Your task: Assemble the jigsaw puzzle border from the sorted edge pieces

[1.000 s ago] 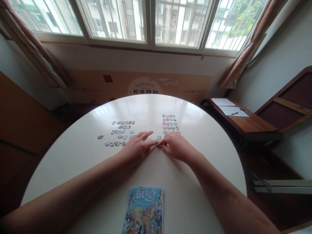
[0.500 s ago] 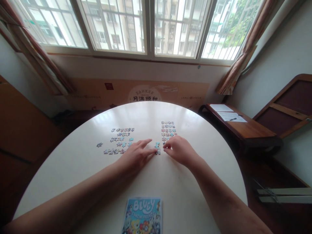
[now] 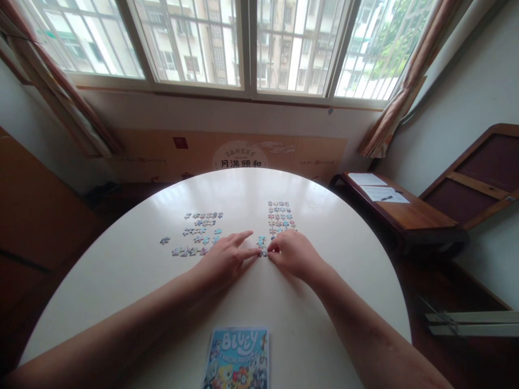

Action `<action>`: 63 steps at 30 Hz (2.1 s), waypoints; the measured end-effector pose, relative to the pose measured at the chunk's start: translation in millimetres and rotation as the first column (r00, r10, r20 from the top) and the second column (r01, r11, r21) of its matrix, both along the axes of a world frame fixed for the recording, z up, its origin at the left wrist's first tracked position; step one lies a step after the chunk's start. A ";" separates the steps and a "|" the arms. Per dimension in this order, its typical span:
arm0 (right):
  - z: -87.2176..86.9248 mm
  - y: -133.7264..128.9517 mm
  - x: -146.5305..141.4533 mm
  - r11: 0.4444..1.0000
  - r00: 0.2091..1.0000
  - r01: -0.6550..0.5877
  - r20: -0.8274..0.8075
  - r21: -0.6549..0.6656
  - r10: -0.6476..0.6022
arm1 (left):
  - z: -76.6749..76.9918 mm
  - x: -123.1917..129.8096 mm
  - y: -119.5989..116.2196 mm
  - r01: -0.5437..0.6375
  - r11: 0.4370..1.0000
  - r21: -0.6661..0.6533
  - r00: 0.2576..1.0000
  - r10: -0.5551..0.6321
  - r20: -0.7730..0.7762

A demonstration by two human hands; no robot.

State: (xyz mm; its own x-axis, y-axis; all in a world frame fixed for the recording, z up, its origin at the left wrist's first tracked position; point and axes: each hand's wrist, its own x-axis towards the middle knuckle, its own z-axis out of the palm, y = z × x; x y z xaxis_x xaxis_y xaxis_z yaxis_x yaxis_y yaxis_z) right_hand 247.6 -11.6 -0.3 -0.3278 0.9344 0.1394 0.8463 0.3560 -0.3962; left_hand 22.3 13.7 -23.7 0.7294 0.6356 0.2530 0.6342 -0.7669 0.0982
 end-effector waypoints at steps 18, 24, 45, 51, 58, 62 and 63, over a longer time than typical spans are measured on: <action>-0.3 -2.9 -7.5 0.998 0.997 0.056 0.045 0.032 -0.058 | 0.4 -0.2 3.2 -0.023 1.000 -0.011 0.997 0.024 0.079; -1.0 -3.4 -7.9 0.998 0.997 0.057 0.041 0.033 -0.059 | 7.1 -0.4 -1.9 -0.044 0.999 -0.022 0.993 0.046 0.107; 0.7 -5.7 -13.8 0.995 0.993 0.090 0.069 0.035 -0.092 | 7.5 1.0 -3.1 -0.054 0.998 -0.038 0.996 0.057 0.070; 2.8 -4.5 -7.6 0.987 0.991 0.119 0.047 0.111 -0.125 | 11.7 0.4 -3.0 -0.070 0.995 -0.066 0.996 0.073 0.043; 10.0 -3.4 4.5 0.917 0.954 0.300 -0.057 0.264 -0.295 | 13.3 3.5 -5.4 -0.071 0.994 -0.086 0.997 0.073 0.021; 9.7 -4.6 2.1 0.919 0.960 0.281 -0.082 0.278 -0.269 | 13.9 5.5 -4.6 -0.082 0.991 -0.108 0.996 0.084 0.007; 9.1 -4.6 1.6 0.923 0.963 0.269 -0.095 0.275 -0.252 | 14.2 5.8 -4.3 -0.083 0.990 -0.110 0.996 0.084 0.002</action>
State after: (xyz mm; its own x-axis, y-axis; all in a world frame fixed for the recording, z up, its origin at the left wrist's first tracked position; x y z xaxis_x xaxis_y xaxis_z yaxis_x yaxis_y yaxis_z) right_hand 249.2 -16.2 8.8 -0.0620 0.9047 0.4215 0.9037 0.2301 -0.3611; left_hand 28.1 9.4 -9.5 0.6710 0.7184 0.1833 0.6946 -0.6956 0.1834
